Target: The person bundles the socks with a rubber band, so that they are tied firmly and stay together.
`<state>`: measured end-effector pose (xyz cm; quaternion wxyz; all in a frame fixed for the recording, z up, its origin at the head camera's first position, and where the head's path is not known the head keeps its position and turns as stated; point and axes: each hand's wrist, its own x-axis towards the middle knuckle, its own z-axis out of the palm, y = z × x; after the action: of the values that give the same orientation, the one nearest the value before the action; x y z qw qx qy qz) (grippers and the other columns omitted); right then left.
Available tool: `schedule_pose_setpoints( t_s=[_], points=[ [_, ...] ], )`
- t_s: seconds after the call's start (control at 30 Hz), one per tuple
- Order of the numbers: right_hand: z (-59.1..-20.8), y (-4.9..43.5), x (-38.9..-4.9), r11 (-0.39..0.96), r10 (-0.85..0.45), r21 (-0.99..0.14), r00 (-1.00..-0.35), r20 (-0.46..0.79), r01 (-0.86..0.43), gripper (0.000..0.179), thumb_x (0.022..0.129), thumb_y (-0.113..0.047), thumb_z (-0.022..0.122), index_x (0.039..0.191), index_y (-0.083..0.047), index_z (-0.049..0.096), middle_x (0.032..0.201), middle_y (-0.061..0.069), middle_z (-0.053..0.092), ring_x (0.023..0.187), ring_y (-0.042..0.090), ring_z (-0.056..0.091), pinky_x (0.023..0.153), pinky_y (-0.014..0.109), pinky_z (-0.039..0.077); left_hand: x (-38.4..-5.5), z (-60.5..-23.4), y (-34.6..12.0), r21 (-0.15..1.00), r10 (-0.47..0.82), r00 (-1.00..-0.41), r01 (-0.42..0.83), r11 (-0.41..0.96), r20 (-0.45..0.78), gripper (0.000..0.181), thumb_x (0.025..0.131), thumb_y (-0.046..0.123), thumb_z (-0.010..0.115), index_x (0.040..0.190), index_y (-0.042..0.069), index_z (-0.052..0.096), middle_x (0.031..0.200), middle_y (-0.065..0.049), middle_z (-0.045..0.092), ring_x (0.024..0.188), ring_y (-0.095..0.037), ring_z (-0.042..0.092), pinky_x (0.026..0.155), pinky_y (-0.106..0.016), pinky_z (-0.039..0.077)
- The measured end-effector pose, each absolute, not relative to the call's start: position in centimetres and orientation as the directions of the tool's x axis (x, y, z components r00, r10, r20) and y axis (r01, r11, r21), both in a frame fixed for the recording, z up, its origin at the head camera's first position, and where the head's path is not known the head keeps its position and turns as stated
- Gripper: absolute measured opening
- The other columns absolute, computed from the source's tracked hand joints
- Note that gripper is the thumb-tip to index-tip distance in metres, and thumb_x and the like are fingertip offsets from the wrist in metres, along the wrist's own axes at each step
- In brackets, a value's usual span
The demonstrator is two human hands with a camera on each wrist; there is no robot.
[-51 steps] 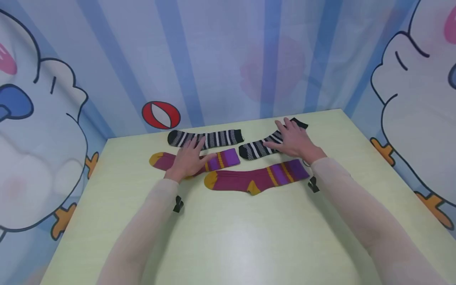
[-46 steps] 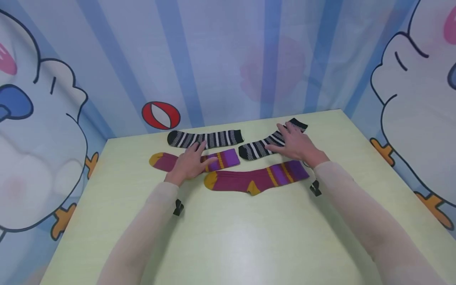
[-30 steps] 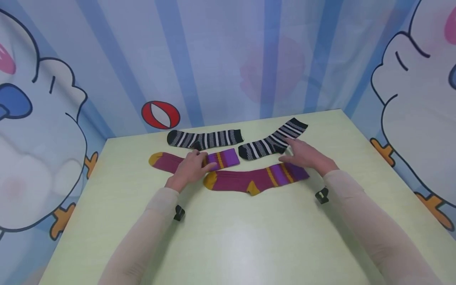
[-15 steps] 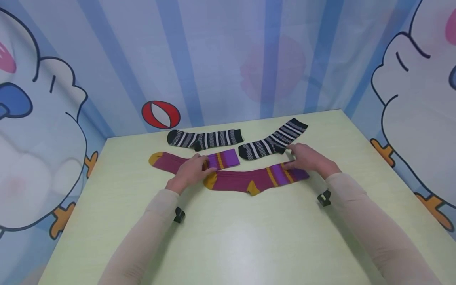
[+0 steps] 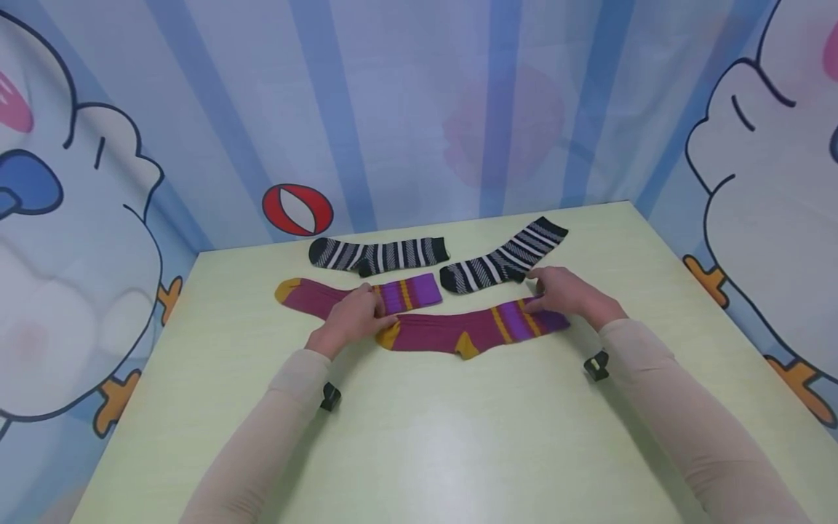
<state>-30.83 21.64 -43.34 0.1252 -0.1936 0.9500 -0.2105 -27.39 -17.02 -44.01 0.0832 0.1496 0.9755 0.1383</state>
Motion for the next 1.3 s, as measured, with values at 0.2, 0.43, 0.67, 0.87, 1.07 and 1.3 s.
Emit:
schedule_pose_setpoints(
  t_s=[0.2,0.43,0.67,0.87,1.07,1.3],
  points=[
    [-43.23,21.57,-30.74,0.840,-0.414,-0.446,-0.896,-0.162,-0.308,0.063,0.087,-0.022,0.078,0.130,0.015,0.052,0.106,0.023,0.068,0.100,0.035,0.064,0.092,0.050,0.049,-27.14,-43.98,-17.08,0.315,0.319,-0.939,0.267,0.911,-0.126,0.031,0.092,0.039,0.072,0.083,0.009,0.071,0.097,-0.005,0.052,0.088,-0.019,0.049,0.069,-0.031,0.046],
    [-43.35,21.59,-30.77,0.849,-0.403,-0.431,-0.902,-0.154,-0.305,0.034,0.086,-0.021,0.079,0.102,0.006,0.066,0.091,0.014,0.066,0.081,0.025,0.057,0.077,0.041,0.050,-27.03,-43.94,-17.10,0.361,0.327,-0.935,0.259,0.896,-0.141,0.034,0.091,0.042,0.072,0.079,0.010,0.070,0.099,-0.006,0.051,0.090,-0.020,0.049,0.069,-0.030,0.045],
    [-43.46,21.59,-30.81,0.846,-0.406,-0.435,-0.902,-0.150,-0.308,0.024,0.085,-0.020,0.080,0.083,-0.003,0.063,0.076,0.005,0.057,0.071,0.020,0.049,0.065,0.033,0.042,-27.19,-44.00,-17.19,0.392,0.351,-0.930,0.283,0.875,-0.111,0.024,0.090,0.029,0.076,0.078,0.010,0.069,0.095,-0.006,0.050,0.091,-0.022,0.045,0.073,-0.032,0.041],
    [-43.34,21.46,-30.77,0.845,-0.411,-0.435,-0.898,-0.154,-0.312,0.025,0.086,-0.019,0.080,0.080,-0.003,0.061,0.074,0.005,0.055,0.068,0.019,0.048,0.063,0.032,0.041,-27.11,-43.99,-17.29,0.486,0.349,-0.927,0.244,0.839,-0.138,0.021,0.095,0.026,0.070,0.084,0.010,0.063,0.079,-0.003,0.058,0.075,-0.018,0.052,0.065,-0.029,0.042],
    [-43.14,21.24,-30.59,0.851,-0.416,-0.421,-0.892,-0.177,-0.314,0.023,0.088,-0.017,0.076,0.087,-0.001,0.061,0.079,0.007,0.058,0.071,0.020,0.051,0.066,0.034,0.044,-27.24,-44.03,-17.64,0.622,0.329,-0.935,0.178,0.763,-0.136,0.014,0.097,0.021,0.068,0.095,0.008,0.062,0.087,-0.004,0.062,0.078,-0.019,0.055,0.068,-0.029,0.046],
    [-43.35,22.00,-30.52,0.804,-0.459,-0.486,-0.878,-0.139,-0.343,0.020,0.092,-0.007,0.066,0.103,0.002,0.051,0.089,0.011,0.058,0.078,0.023,0.054,0.073,0.040,0.047,-27.25,-43.79,-17.83,0.671,0.395,-0.912,0.222,0.707,-0.114,0.006,0.099,0.005,0.060,0.098,0.008,0.064,0.095,-0.006,0.065,0.081,-0.021,0.056,0.071,-0.031,0.048]
  ],
)
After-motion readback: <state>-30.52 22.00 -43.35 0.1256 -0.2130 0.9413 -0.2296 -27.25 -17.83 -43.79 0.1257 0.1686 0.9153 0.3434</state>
